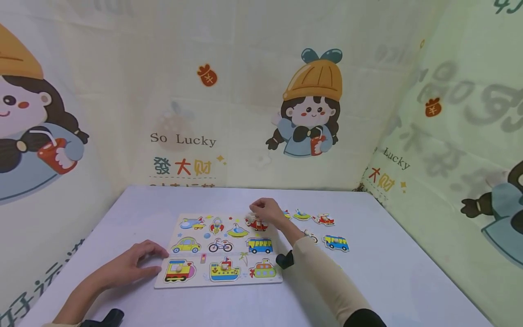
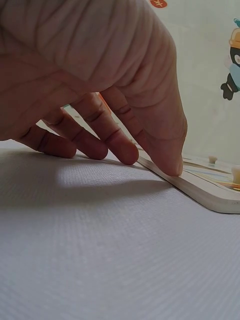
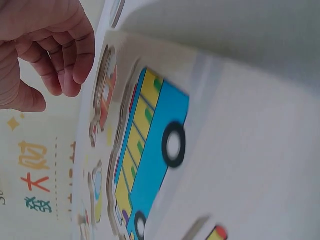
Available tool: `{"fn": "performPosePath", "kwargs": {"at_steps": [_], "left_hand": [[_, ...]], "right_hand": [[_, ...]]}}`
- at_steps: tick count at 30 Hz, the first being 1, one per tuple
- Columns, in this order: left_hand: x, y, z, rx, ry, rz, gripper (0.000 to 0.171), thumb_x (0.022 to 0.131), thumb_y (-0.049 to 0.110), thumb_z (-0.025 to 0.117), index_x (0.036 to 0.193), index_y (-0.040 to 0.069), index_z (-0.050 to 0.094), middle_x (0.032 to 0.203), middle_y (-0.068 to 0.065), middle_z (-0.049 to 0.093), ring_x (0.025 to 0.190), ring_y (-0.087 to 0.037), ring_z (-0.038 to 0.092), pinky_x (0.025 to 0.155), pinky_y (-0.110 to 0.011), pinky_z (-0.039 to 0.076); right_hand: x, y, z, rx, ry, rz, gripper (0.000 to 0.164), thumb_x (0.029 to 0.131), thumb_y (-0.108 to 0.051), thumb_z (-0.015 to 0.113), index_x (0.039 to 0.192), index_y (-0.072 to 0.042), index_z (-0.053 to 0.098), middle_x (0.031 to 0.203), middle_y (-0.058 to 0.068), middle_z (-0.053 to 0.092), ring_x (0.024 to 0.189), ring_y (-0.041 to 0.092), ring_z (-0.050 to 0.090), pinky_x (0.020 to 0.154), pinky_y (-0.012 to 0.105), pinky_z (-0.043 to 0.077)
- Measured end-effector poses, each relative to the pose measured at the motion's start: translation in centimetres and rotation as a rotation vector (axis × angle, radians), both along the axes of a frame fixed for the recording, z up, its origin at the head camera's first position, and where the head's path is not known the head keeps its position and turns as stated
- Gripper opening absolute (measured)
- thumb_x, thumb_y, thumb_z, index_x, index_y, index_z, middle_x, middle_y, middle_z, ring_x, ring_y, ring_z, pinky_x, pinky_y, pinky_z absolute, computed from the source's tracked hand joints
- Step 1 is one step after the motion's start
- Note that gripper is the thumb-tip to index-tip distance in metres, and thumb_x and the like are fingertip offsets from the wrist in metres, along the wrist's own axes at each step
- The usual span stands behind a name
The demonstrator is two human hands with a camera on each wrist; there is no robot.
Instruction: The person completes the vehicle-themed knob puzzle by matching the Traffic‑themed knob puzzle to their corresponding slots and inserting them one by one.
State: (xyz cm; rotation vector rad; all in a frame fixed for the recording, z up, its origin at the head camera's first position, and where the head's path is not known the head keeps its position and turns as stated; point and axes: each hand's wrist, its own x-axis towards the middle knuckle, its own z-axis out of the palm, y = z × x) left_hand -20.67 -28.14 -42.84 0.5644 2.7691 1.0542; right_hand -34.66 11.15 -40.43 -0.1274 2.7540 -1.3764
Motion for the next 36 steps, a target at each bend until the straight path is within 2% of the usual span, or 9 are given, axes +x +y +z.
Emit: {"fn": "performPosePath", "kwargs": {"at_steps": [9, 19, 30, 36], "left_hand": [[-0.2, -0.3, -0.2, -0.029, 0.033, -0.023, 0.035, 0.087, 0.025, 0.081, 0.117, 0.017, 0.066, 0.122, 0.002, 0.062, 0.118, -0.03, 0.052, 0.102, -0.06, 0.047], [-0.2, -0.2, -0.1, 0.006, 0.009, -0.018, 0.036, 0.086, 0.023, 0.081, 0.117, 0.014, 0.065, 0.122, -0.002, 0.062, 0.12, -0.034, 0.051, 0.104, -0.067, 0.042], [-0.3, -0.2, 0.0, -0.012, 0.009, -0.011, 0.036, 0.086, 0.024, 0.082, 0.117, 0.014, 0.066, 0.122, -0.002, 0.062, 0.12, -0.032, 0.052, 0.104, -0.064, 0.044], [-0.4, -0.1, -0.2, -0.005, -0.003, -0.003, 0.036, 0.086, 0.023, 0.081, 0.117, 0.013, 0.065, 0.121, -0.003, 0.062, 0.119, -0.032, 0.052, 0.104, -0.064, 0.044]], "right_hand": [[-0.2, 2.2, 0.3, -0.005, 0.017, -0.054, 0.028, 0.1, -0.029, 0.067, 0.114, -0.005, 0.07, 0.104, 0.01, 0.068, 0.089, 0.02, 0.067, 0.08, 0.031, 0.058], [-0.3, 4.1, 0.4, -0.009, 0.004, -0.114, 0.03, 0.1, -0.028, 0.066, 0.117, -0.004, 0.068, 0.107, 0.01, 0.069, 0.089, 0.021, 0.066, 0.081, 0.031, 0.058], [-0.7, 6.1, 0.2, 0.003, 0.032, -0.149, 0.03, 0.101, -0.026, 0.064, 0.118, -0.001, 0.068, 0.106, 0.012, 0.069, 0.088, 0.021, 0.065, 0.074, 0.029, 0.056], [-0.8, 6.8, 0.3, 0.036, 0.019, -0.166, 0.033, 0.101, -0.029, 0.063, 0.119, -0.002, 0.067, 0.109, 0.013, 0.068, 0.089, 0.022, 0.064, 0.076, 0.031, 0.055]]}}
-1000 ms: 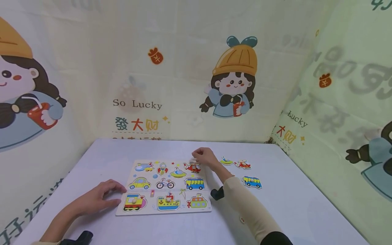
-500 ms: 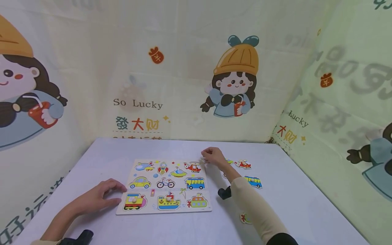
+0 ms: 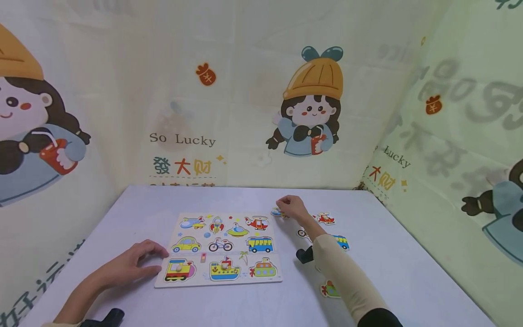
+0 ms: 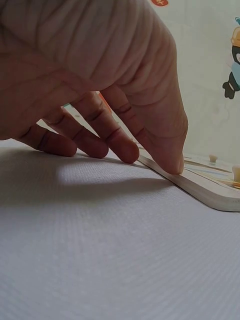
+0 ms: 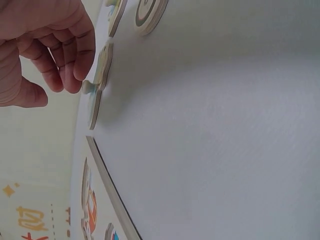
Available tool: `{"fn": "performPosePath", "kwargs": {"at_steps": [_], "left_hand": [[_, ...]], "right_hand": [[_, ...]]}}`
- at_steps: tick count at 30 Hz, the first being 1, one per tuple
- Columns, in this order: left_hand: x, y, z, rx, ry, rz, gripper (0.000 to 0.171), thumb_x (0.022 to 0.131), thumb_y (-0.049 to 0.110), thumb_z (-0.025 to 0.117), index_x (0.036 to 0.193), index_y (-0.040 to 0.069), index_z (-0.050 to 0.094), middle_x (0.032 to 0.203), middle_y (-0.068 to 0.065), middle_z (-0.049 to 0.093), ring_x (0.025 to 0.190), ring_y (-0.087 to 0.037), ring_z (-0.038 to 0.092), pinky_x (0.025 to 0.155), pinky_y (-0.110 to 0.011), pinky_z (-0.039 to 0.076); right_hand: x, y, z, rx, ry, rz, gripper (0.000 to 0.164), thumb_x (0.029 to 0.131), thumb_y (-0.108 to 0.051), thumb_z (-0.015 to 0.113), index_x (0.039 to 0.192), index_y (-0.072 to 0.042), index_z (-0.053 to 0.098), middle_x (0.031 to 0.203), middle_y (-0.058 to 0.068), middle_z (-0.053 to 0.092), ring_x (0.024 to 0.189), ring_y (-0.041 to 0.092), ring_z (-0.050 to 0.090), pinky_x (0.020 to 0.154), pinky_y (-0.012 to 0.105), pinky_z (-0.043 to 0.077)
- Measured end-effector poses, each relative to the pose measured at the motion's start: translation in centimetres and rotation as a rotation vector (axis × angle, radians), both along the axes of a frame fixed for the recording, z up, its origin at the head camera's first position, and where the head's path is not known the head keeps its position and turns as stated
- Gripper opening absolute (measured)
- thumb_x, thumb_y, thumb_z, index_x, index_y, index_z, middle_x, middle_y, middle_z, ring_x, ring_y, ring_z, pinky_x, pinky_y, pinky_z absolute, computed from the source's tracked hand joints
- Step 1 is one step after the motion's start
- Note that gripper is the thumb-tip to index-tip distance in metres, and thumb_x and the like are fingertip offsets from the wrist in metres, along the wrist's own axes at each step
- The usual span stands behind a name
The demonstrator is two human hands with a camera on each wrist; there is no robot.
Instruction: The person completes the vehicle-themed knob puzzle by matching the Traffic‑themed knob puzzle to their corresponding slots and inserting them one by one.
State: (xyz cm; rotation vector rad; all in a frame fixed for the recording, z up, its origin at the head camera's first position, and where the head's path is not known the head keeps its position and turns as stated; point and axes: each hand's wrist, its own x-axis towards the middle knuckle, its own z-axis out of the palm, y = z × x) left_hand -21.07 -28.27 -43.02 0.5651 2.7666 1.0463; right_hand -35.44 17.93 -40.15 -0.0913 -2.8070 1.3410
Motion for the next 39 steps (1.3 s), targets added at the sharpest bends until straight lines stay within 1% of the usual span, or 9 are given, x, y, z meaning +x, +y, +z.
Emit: {"fn": "performPosePath", "kwargs": {"at_steps": [6, 11, 14, 16, 23, 28, 33, 39], "left_hand": [[0.0, 0.0, 0.0, -0.003, -0.005, 0.013, 0.036, 0.086, 0.023, 0.081, 0.117, 0.013, 0.066, 0.122, -0.003, 0.062, 0.119, -0.032, 0.052, 0.104, -0.065, 0.043], [-0.1, -0.1, 0.1, -0.012, -0.021, 0.017, 0.037, 0.087, 0.024, 0.081, 0.119, 0.013, 0.065, 0.123, -0.004, 0.062, 0.119, -0.033, 0.051, 0.104, -0.067, 0.042], [-0.2, -0.2, 0.2, -0.011, -0.033, 0.023, 0.037, 0.087, 0.025, 0.081, 0.119, 0.015, 0.066, 0.123, -0.003, 0.062, 0.12, -0.033, 0.05, 0.105, -0.066, 0.043], [-0.2, -0.2, 0.3, -0.005, -0.032, 0.013, 0.037, 0.087, 0.024, 0.081, 0.119, 0.014, 0.066, 0.124, -0.004, 0.062, 0.121, -0.034, 0.05, 0.105, -0.066, 0.043], [-0.5, -0.3, 0.5, -0.003, -0.035, 0.009, 0.037, 0.087, 0.023, 0.081, 0.119, 0.013, 0.065, 0.124, -0.004, 0.062, 0.12, -0.033, 0.051, 0.105, -0.065, 0.043], [-0.5, -0.4, 0.5, -0.003, -0.017, -0.006, 0.037, 0.088, 0.023, 0.081, 0.119, 0.013, 0.065, 0.124, -0.004, 0.062, 0.12, -0.032, 0.052, 0.104, -0.065, 0.044], [-0.4, -0.4, 0.5, -0.003, -0.013, -0.005, 0.037, 0.087, 0.024, 0.081, 0.119, 0.013, 0.065, 0.124, -0.003, 0.062, 0.119, -0.032, 0.051, 0.104, -0.065, 0.043], [-0.3, -0.3, 0.5, -0.004, -0.012, -0.005, 0.036, 0.087, 0.025, 0.081, 0.118, 0.014, 0.065, 0.123, -0.002, 0.063, 0.119, -0.032, 0.051, 0.103, -0.065, 0.043]], "right_hand": [[-0.2, 0.3, -0.1, 0.005, -0.026, -0.031, 0.032, 0.101, -0.029, 0.065, 0.119, -0.002, 0.067, 0.107, 0.012, 0.067, 0.088, 0.021, 0.062, 0.072, 0.025, 0.052], [-0.7, 0.1, -0.4, 0.007, -0.027, -0.052, 0.029, 0.1, -0.027, 0.066, 0.115, -0.003, 0.068, 0.106, 0.012, 0.066, 0.085, 0.021, 0.06, 0.07, 0.026, 0.051], [-0.9, -0.1, -0.5, 0.015, -0.024, -0.055, 0.026, 0.099, -0.025, 0.068, 0.113, -0.003, 0.068, 0.106, 0.012, 0.066, 0.086, 0.021, 0.059, 0.071, 0.026, 0.052], [-1.0, -0.2, -0.6, 0.029, -0.022, -0.056, 0.025, 0.098, -0.024, 0.068, 0.112, -0.003, 0.068, 0.106, 0.012, 0.066, 0.087, 0.021, 0.059, 0.071, 0.026, 0.053], [-1.2, -0.5, -0.6, 0.085, -0.025, -0.04, 0.018, 0.097, -0.016, 0.07, 0.11, -0.003, 0.068, 0.104, 0.012, 0.067, 0.088, 0.022, 0.059, 0.071, 0.025, 0.052], [-0.9, -0.7, -0.6, 0.136, 0.008, -0.016, 0.014, 0.096, -0.009, 0.068, 0.108, -0.001, 0.069, 0.103, 0.012, 0.067, 0.091, 0.023, 0.06, 0.077, 0.031, 0.054], [-0.7, -0.9, -0.7, 0.164, 0.025, -0.01, 0.014, 0.096, -0.008, 0.067, 0.109, -0.003, 0.069, 0.104, 0.011, 0.066, 0.097, 0.025, 0.059, 0.087, 0.036, 0.053], [-0.6, -1.0, -0.9, 0.171, 0.032, -0.006, 0.015, 0.095, -0.007, 0.067, 0.11, -0.002, 0.069, 0.103, 0.011, 0.066, 0.098, 0.026, 0.058, 0.089, 0.038, 0.053]]}}
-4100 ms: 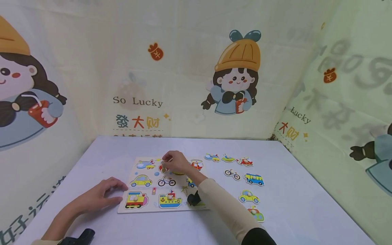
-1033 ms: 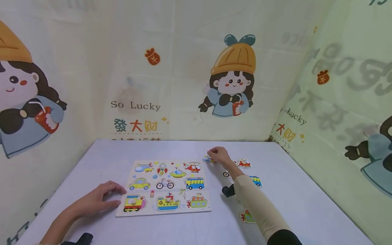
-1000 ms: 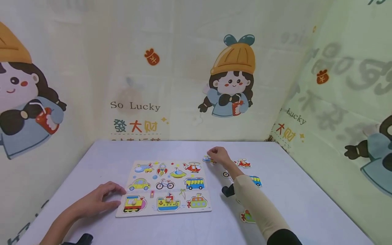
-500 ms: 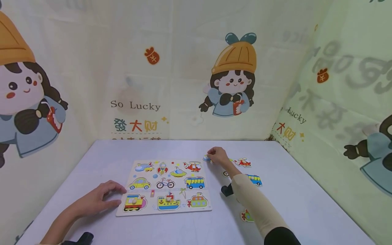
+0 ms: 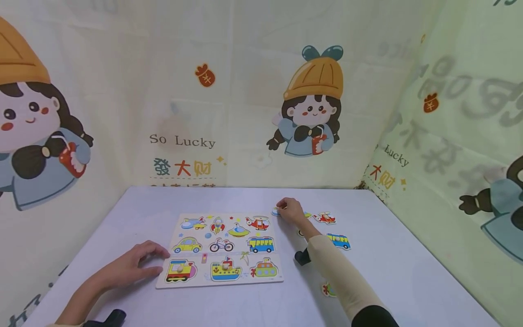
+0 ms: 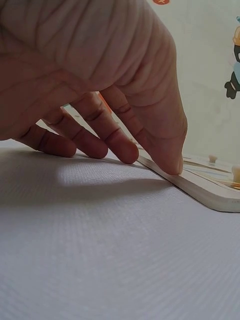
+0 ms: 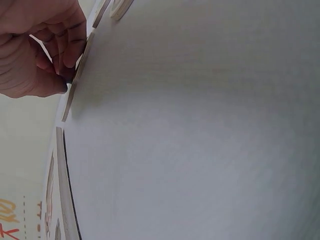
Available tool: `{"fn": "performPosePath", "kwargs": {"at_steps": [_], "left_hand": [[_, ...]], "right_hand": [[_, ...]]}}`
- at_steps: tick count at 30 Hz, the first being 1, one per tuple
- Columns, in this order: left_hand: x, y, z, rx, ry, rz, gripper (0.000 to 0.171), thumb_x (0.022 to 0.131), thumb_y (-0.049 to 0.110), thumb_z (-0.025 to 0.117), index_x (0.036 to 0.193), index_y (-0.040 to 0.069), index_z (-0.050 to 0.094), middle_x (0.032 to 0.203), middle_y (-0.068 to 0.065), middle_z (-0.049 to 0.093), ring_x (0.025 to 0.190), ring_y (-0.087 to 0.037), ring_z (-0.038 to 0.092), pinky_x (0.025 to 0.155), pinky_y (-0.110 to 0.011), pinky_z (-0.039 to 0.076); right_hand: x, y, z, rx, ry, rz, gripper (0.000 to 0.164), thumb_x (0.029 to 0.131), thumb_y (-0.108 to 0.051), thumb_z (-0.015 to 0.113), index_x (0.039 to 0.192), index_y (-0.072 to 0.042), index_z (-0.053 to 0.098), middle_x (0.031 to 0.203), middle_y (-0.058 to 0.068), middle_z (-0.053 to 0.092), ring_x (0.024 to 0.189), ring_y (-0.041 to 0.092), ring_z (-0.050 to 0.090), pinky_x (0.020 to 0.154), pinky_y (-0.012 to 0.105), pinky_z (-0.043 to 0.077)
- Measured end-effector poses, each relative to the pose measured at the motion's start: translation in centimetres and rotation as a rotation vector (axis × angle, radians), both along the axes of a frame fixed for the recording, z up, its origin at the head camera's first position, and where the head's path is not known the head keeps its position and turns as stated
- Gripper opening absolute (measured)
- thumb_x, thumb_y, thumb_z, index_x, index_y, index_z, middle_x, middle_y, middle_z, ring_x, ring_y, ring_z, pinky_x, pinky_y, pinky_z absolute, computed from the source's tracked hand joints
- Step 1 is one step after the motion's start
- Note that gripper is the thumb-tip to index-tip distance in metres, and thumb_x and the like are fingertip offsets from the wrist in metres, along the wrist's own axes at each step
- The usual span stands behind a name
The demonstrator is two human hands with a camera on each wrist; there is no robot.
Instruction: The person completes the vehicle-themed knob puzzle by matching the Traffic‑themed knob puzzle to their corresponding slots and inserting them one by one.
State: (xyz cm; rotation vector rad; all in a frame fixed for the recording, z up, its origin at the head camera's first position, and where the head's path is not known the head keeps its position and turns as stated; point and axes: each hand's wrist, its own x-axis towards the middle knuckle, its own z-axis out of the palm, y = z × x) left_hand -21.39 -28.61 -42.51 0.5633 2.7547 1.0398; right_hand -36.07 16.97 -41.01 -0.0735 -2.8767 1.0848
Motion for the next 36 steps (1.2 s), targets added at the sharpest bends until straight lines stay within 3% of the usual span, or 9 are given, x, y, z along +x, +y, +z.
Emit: {"fn": "performPosePath", "kwargs": {"at_steps": [5, 15, 21, 36], "left_hand": [[0.3, 0.2, -0.1, 0.003, -0.004, 0.01, 0.037, 0.087, 0.025, 0.081, 0.118, 0.014, 0.065, 0.122, -0.002, 0.063, 0.12, -0.032, 0.051, 0.104, -0.065, 0.043], [0.7, 0.4, -1.2, 0.0, 0.022, 0.016, 0.036, 0.086, 0.024, 0.081, 0.118, 0.015, 0.065, 0.123, -0.001, 0.062, 0.121, -0.033, 0.051, 0.105, -0.066, 0.041], [0.9, 0.5, -1.8, -0.002, 0.044, 0.019, 0.037, 0.086, 0.023, 0.082, 0.118, 0.014, 0.066, 0.123, -0.002, 0.062, 0.121, -0.034, 0.051, 0.105, -0.067, 0.041], [0.4, 0.6, 0.3, -0.003, -0.012, 0.032, 0.037, 0.086, 0.023, 0.082, 0.117, 0.014, 0.066, 0.122, -0.002, 0.062, 0.121, -0.034, 0.051, 0.105, -0.067, 0.041]], "right_hand": [[-0.1, 0.3, -0.3, -0.001, 0.017, 0.019, 0.015, 0.095, -0.007, 0.067, 0.109, -0.002, 0.069, 0.102, 0.01, 0.066, 0.095, 0.024, 0.058, 0.086, 0.035, 0.053], [0.4, 0.7, -1.0, -0.13, 0.018, 0.014, 0.015, 0.093, -0.004, 0.069, 0.108, -0.001, 0.069, 0.102, 0.011, 0.066, 0.089, 0.023, 0.059, 0.067, 0.023, 0.052], [0.6, 1.0, -1.6, -0.18, 0.059, 0.006, 0.016, 0.092, -0.004, 0.071, 0.107, -0.001, 0.07, 0.1, 0.011, 0.067, 0.089, 0.022, 0.06, 0.065, 0.023, 0.052], [-0.3, 0.7, -0.4, -0.294, -0.038, -0.009, 0.02, 0.096, -0.012, 0.071, 0.114, -0.004, 0.07, 0.111, 0.011, 0.067, 0.097, 0.023, 0.062, 0.078, 0.026, 0.056]]}}
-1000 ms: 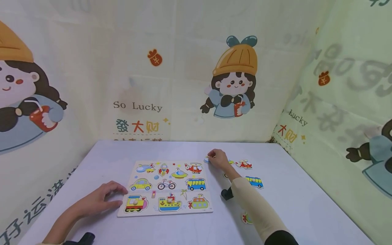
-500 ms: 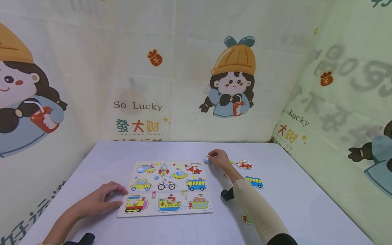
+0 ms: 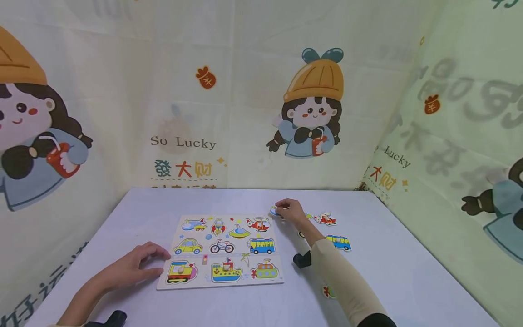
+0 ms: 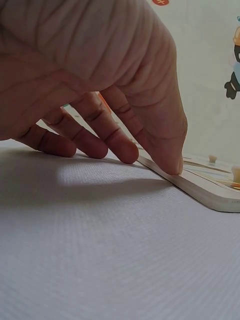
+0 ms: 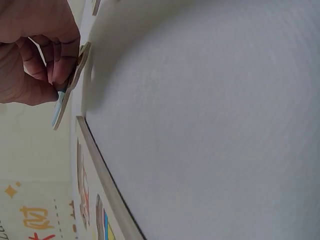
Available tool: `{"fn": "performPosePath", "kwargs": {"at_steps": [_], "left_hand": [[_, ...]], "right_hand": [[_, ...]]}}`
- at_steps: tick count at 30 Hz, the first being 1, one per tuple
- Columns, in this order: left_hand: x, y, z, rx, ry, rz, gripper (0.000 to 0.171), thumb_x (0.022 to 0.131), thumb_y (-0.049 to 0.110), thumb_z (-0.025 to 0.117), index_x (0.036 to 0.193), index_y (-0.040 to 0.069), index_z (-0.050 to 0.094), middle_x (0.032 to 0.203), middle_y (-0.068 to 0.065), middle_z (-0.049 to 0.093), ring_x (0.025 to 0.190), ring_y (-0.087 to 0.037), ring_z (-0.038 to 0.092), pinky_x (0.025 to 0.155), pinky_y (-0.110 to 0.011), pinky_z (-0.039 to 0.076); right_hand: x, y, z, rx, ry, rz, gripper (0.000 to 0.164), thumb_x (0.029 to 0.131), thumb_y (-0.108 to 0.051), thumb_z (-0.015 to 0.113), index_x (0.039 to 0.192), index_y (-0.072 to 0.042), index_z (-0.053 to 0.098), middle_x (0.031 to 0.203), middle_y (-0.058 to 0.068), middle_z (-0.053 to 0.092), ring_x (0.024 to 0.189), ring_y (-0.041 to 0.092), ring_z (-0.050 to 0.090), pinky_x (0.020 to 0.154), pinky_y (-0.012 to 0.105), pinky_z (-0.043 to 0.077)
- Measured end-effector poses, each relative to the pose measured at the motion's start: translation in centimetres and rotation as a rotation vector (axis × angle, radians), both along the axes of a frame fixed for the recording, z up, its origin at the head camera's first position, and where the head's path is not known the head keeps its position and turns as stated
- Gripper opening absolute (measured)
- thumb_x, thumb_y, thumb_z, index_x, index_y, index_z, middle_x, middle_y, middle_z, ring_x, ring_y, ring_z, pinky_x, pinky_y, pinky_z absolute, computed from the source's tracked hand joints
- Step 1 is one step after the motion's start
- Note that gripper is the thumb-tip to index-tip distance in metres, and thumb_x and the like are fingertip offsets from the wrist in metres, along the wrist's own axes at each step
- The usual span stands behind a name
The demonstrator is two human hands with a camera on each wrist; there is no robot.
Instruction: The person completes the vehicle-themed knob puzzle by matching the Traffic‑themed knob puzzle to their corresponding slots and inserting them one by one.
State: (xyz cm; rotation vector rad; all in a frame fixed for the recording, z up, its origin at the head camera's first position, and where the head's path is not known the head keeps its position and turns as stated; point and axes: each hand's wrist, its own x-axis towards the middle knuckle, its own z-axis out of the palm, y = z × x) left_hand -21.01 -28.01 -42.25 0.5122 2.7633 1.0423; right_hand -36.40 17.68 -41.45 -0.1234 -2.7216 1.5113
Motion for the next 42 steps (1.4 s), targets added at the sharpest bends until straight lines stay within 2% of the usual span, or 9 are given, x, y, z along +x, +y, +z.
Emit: {"fn": "performPosePath", "kwargs": {"at_steps": [11, 20, 26, 32, 42], "left_hand": [[0.2, -0.1, -0.5, 0.007, 0.026, -0.008, 0.037, 0.086, 0.025, 0.082, 0.118, 0.014, 0.066, 0.123, -0.003, 0.062, 0.121, -0.034, 0.051, 0.105, -0.066, 0.042], [0.4, -0.1, -1.0, -0.003, 0.038, -0.01, 0.036, 0.086, 0.025, 0.082, 0.117, 0.016, 0.065, 0.122, 0.0, 0.062, 0.12, -0.032, 0.051, 0.104, -0.064, 0.043], [0.5, 0.0, -0.9, 0.003, 0.037, -0.016, 0.036, 0.086, 0.025, 0.082, 0.117, 0.016, 0.065, 0.123, -0.002, 0.062, 0.121, -0.033, 0.051, 0.105, -0.066, 0.042], [0.5, 0.0, -1.0, -0.033, 0.083, -0.035, 0.035, 0.086, 0.029, 0.082, 0.115, 0.019, 0.066, 0.121, 0.003, 0.062, 0.118, -0.028, 0.052, 0.102, -0.055, 0.047], [0.5, 0.1, -1.5, -0.031, 0.095, -0.041, 0.034, 0.086, 0.028, 0.082, 0.115, 0.019, 0.066, 0.121, 0.004, 0.062, 0.117, -0.027, 0.053, 0.104, -0.057, 0.046]], "right_hand": [[1.0, -2.7, 0.9, -0.058, 0.002, 0.087, 0.02, 0.097, -0.015, 0.07, 0.115, -0.007, 0.071, 0.111, 0.01, 0.067, 0.097, 0.023, 0.062, 0.08, 0.027, 0.058], [2.3, -5.9, 0.5, -0.004, 0.023, 0.19, 0.017, 0.095, -0.018, 0.073, 0.112, -0.013, 0.072, 0.11, 0.004, 0.068, 0.096, 0.022, 0.063, 0.084, 0.03, 0.058], [3.1, -7.9, 1.1, -0.023, 0.047, 0.236, 0.018, 0.096, -0.019, 0.073, 0.113, -0.012, 0.072, 0.109, 0.005, 0.069, 0.096, 0.021, 0.063, 0.085, 0.031, 0.058], [3.2, -9.2, 0.9, -0.084, 0.043, 0.267, 0.017, 0.096, -0.017, 0.072, 0.112, -0.012, 0.072, 0.107, 0.003, 0.069, 0.093, 0.018, 0.064, 0.08, 0.028, 0.057], [3.6, -10.5, 0.4, -0.126, 0.038, 0.298, 0.017, 0.097, -0.019, 0.072, 0.112, -0.012, 0.072, 0.106, 0.003, 0.069, 0.091, 0.018, 0.062, 0.073, 0.027, 0.053]]}}
